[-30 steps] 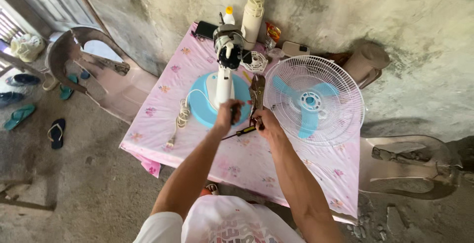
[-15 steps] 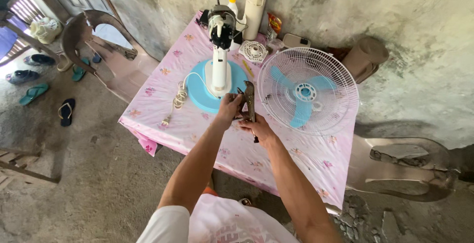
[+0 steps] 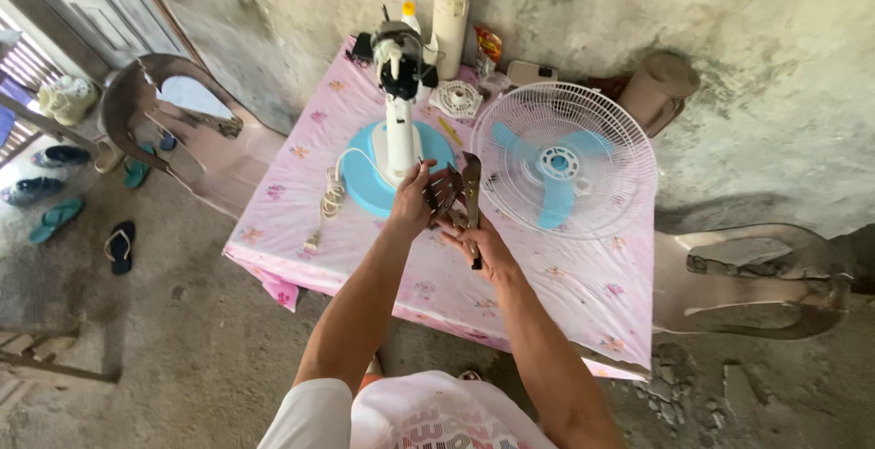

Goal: The person retrieves a screwdriver from a motorcycle's under-seat storage, then uses it and a pair of pliers to adjust components on the motor housing of a disassembled electric fan placed on a table. The person repeatedly tightens and manipulates parts of the fan's motor assembly.

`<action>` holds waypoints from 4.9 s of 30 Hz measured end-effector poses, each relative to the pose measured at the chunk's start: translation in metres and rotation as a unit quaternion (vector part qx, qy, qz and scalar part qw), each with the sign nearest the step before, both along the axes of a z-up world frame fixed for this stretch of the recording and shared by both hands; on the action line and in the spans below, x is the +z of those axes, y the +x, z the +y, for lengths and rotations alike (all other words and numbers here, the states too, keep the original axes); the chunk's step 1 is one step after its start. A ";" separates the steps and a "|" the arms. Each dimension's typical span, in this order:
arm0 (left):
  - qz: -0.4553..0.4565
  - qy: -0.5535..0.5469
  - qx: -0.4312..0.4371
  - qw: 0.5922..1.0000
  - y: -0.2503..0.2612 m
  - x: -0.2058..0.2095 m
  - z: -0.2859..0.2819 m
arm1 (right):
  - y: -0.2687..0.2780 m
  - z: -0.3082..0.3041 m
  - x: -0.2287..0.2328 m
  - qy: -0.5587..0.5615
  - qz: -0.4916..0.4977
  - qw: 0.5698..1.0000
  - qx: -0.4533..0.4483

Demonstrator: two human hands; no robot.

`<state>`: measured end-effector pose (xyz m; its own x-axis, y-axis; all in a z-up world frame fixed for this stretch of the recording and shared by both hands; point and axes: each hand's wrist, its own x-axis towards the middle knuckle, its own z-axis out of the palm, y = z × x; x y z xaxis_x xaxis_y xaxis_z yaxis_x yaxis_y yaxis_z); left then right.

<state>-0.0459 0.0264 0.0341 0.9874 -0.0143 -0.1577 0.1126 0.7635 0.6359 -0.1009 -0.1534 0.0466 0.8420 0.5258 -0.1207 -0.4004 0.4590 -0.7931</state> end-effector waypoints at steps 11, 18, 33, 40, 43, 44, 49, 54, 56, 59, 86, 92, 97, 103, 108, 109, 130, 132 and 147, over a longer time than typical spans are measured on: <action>-0.004 -0.001 -0.069 0.998 0.003 -0.022 0.018 | 0.007 0.050 -0.013 -0.015 0.016 0.997 -0.068; 0.097 0.150 0.044 0.983 0.007 -0.012 0.047 | 0.013 0.046 -0.006 -0.102 0.018 0.994 -0.038; -0.021 0.342 0.003 0.939 0.017 0.002 0.082 | 0.003 0.062 0.037 -0.210 -0.073 0.975 -0.002; -0.135 0.463 -0.003 0.876 0.023 0.005 0.099 | 0.005 0.062 0.020 -0.370 -0.280 0.883 -0.064; -0.145 0.533 0.027 0.833 0.021 0.011 0.099 | 0.004 0.063 0.020 -0.405 -0.271 0.870 -0.082; -0.143 0.558 0.041 0.816 0.019 0.015 0.097 | 0.003 0.063 0.022 -0.415 -0.271 0.864 -0.090; -0.147 0.569 0.066 0.806 0.007 0.034 0.089 | -0.001 0.061 0.023 -0.443 -0.314 0.835 -0.095; -0.153 0.582 0.054 0.797 -0.005 0.049 0.083 | -0.004 0.060 0.022 -0.464 -0.374 0.796 -0.109; -0.154 0.583 0.055 0.796 -0.007 0.053 0.082 | -0.006 0.059 0.023 -0.469 -0.404 0.775 -0.130; -0.164 0.534 0.032 0.829 -0.008 0.052 0.081 | -0.011 0.058 0.025 -0.447 -0.395 0.787 -0.158; 0.027 0.686 0.048 0.725 0.004 -0.019 0.054 | -0.002 0.053 0.008 -0.550 -0.266 0.787 -0.082; 0.103 0.804 -0.022 0.586 0.005 -0.021 0.061 | 0.012 0.049 -0.015 -0.638 -0.345 0.687 -0.051; 0.123 0.802 -0.077 0.579 0.005 -0.026 0.081 | 0.026 0.048 -0.058 -0.570 -0.450 0.675 -0.130; 0.086 0.519 -0.156 0.836 0.022 -0.071 0.058 | 0.051 0.054 -0.094 -0.561 -0.305 0.745 -0.194; 0.087 0.153 -0.184 0.967 0.032 -0.082 0.025 | 0.052 0.042 -0.067 -0.201 0.024 0.971 -0.127; 0.083 0.173 -0.187 0.963 0.034 -0.076 0.021 | 0.050 0.036 -0.054 -0.233 0.002 0.966 -0.108; 0.081 -0.045 0.036 0.995 0.042 -0.028 0.004 | 0.003 -0.004 -0.019 -0.420 -0.302 0.746 -0.419; 0.077 -0.049 0.031 0.995 0.042 -0.027 0.001 | 0.007 -0.011 -0.032 -0.463 -0.294 0.734 -0.401; 0.008 0.026 0.027 0.999 0.032 -0.025 0.003 | 0.003 -0.020 -0.050 -0.582 -0.426 0.575 -0.387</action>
<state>-0.0141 0.0298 0.0094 0.9839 0.0469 -0.1727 0.0831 0.7351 0.6728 -0.0977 -0.1737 -0.0032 0.7828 -0.0656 0.6188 0.3282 -0.8014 -0.5001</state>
